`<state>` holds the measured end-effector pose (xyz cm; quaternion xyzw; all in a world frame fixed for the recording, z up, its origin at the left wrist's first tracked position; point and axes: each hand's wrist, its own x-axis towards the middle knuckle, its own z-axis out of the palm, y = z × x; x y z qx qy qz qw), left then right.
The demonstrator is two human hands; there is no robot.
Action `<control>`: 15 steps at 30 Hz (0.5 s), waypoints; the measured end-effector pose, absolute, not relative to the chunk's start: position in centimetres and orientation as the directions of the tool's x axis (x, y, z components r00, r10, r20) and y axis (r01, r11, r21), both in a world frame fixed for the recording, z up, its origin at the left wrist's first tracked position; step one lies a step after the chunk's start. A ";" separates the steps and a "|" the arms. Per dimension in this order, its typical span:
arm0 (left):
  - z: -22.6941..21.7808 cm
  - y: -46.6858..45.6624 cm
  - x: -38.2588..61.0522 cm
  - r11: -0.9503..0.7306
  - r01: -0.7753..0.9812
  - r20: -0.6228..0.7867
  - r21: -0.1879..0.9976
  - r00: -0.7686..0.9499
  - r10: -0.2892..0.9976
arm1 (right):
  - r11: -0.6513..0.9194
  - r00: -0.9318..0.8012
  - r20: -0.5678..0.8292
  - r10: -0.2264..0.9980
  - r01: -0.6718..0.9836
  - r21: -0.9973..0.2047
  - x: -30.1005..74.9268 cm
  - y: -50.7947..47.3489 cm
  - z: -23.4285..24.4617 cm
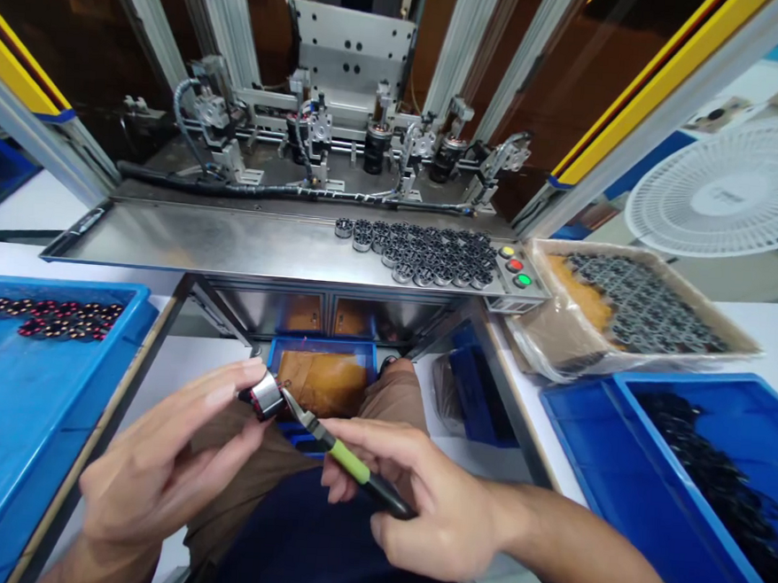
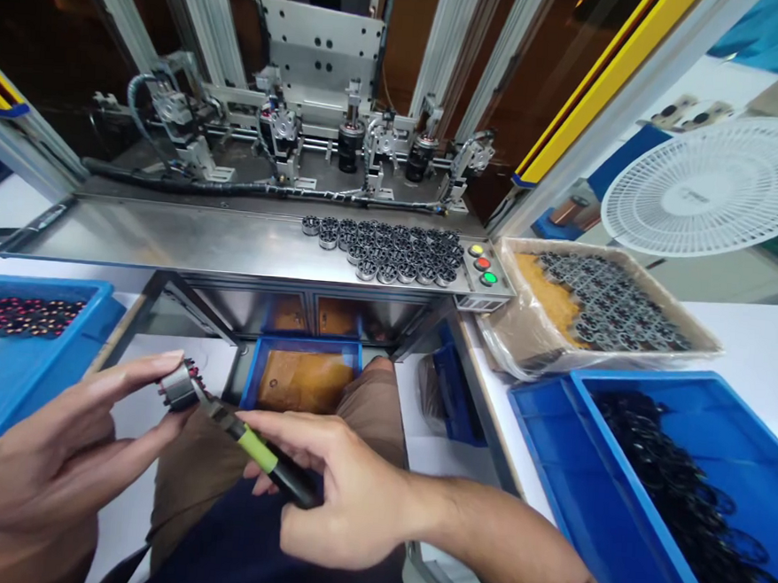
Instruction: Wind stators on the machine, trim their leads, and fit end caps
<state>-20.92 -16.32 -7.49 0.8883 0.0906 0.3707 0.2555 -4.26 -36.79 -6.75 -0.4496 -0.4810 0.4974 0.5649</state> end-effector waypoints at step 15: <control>-7.8 -16.7 -20.6 -0.810 -0.163 0.664 0.564 0.672 0.327 | 0.098 0.050 0.091 0.995 -0.166 -0.981 -4.3 -36.6 -6.9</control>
